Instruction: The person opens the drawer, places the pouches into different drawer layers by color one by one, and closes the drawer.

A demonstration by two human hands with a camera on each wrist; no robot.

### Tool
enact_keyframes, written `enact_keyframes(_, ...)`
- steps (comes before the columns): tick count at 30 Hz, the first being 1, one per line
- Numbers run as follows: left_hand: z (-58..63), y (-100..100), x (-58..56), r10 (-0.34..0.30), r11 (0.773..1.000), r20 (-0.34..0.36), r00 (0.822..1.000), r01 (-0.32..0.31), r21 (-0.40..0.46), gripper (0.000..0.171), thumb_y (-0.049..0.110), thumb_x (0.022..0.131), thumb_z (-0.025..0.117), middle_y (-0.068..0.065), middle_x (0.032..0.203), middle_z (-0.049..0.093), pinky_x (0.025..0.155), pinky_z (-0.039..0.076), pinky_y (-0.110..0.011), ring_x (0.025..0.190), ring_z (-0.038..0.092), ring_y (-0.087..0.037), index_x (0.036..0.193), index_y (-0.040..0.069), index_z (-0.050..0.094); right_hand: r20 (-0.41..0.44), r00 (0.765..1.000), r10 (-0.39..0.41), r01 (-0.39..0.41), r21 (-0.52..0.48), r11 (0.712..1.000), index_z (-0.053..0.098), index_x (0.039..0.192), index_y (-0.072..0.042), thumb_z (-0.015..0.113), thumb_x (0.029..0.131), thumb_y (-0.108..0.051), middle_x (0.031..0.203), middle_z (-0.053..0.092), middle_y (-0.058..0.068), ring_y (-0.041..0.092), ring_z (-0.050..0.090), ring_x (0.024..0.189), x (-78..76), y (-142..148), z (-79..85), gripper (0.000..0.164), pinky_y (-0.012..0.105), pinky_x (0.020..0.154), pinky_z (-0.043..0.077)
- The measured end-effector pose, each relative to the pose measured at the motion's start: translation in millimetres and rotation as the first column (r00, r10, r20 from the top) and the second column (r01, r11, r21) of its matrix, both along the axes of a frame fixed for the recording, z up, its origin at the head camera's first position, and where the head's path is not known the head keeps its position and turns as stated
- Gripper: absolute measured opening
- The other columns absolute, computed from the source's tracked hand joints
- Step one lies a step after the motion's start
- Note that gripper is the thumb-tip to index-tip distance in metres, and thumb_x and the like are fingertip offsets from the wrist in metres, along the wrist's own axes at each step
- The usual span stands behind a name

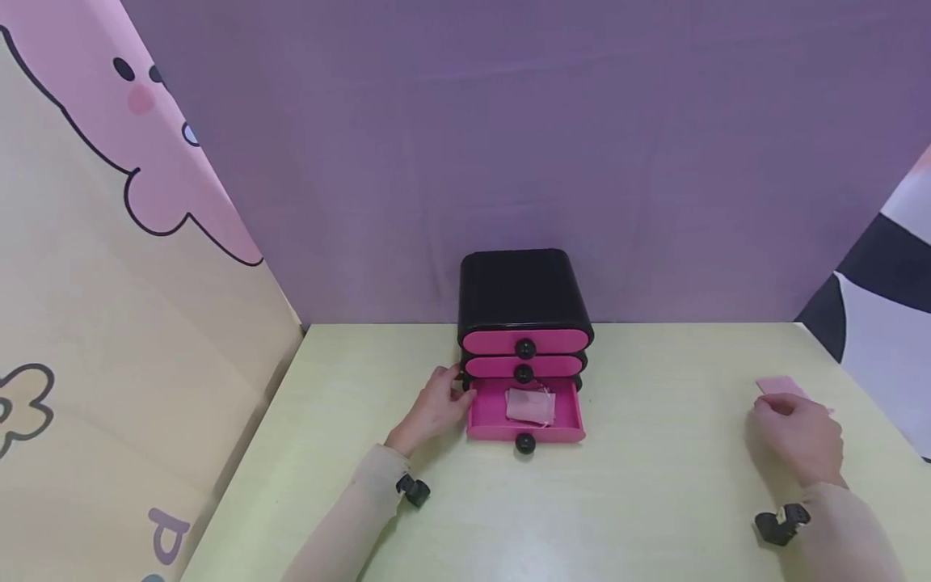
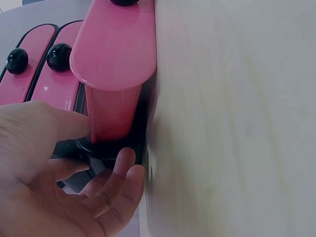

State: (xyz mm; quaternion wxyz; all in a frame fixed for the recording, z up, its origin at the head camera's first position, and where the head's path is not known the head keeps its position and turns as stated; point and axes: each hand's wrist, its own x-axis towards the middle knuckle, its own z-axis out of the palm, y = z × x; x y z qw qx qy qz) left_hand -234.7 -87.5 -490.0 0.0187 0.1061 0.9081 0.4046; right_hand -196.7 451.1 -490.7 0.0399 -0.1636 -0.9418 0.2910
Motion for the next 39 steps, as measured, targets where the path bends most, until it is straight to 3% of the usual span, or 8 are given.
enact_keyframes(4,-0.4,0.2,0.5,0.006,1.0,0.009,1.0,-0.006,-0.01,0.06,0.025,0.106,0.066,-0.02,0.137,0.056,0.077,0.054,-0.029,0.09,0.06,-0.017,0.156,-0.002,0.049,0.062,0.992,-0.107,0.106,0.019,0.994,0.052,0.145,0.01,0.047,0.104,-0.034,0.142,0.055,0.04,0.054,0.059,0.107,0.9,3.1,-0.1,0.061,0.045,0.072,0.038)
enact_keyframes(11,-0.7,1.0,1.4,0.0,1.0,0.006,1.0,0.0,0.001,0.059,0.023,0.105,0.066,-0.022,0.137,0.056,0.077,0.054,-0.029,0.089,0.061,-0.016,0.155,-0.004,0.049,0.17,0.961,-0.218,0.214,0.041,0.976,0.039,0.155,0.009,0.043,0.101,-0.034,0.156,0.037,0.043,0.061,0.045,0.127,2.4,7.4,-2.7,0.069,0.063,0.09,0.039)
enact_keyframes(24,-3.2,1.3,1.0,-0.003,1.0,-0.015,1.0,0.003,-0.017,0.056,0.024,0.105,0.066,-0.019,0.133,0.058,0.074,0.052,-0.026,0.087,0.06,-0.014,0.153,-0.002,0.053,0.258,0.95,-0.174,0.156,0.087,0.984,0.044,0.145,0.012,0.049,0.098,-0.033,0.144,0.046,0.044,0.062,0.054,0.118,-0.9,18.9,-5.2,0.065,0.061,0.084,0.046)
enact_keyframes(34,-1.7,2.5,-0.9,-0.002,1.0,-0.016,1.0,0.002,-0.015,0.055,0.025,0.106,0.065,-0.019,0.131,0.058,0.073,0.051,-0.026,0.086,0.06,-0.014,0.153,-0.001,0.053,0.162,0.979,-0.122,0.095,0.162,0.982,0.057,0.132,0.013,0.055,0.1,-0.028,0.13,0.058,0.043,0.056,0.062,0.099,-2.2,29.0,-2.8,0.053,0.058,0.074,0.045)
enact_keyframes(39,-2.7,1.7,-1.3,0.005,1.0,-0.006,1.0,-0.005,-0.018,0.055,0.025,0.106,0.065,-0.018,0.132,0.057,0.074,0.051,-0.026,0.086,0.059,-0.014,0.153,-0.001,0.053,0.169,0.982,-0.08,0.047,0.19,0.981,0.058,0.13,0.014,0.061,0.1,-0.049,0.123,0.062,0.042,0.05,0.065,0.091,-1.7,28.3,0.2,0.07,0.054,0.07,0.044)
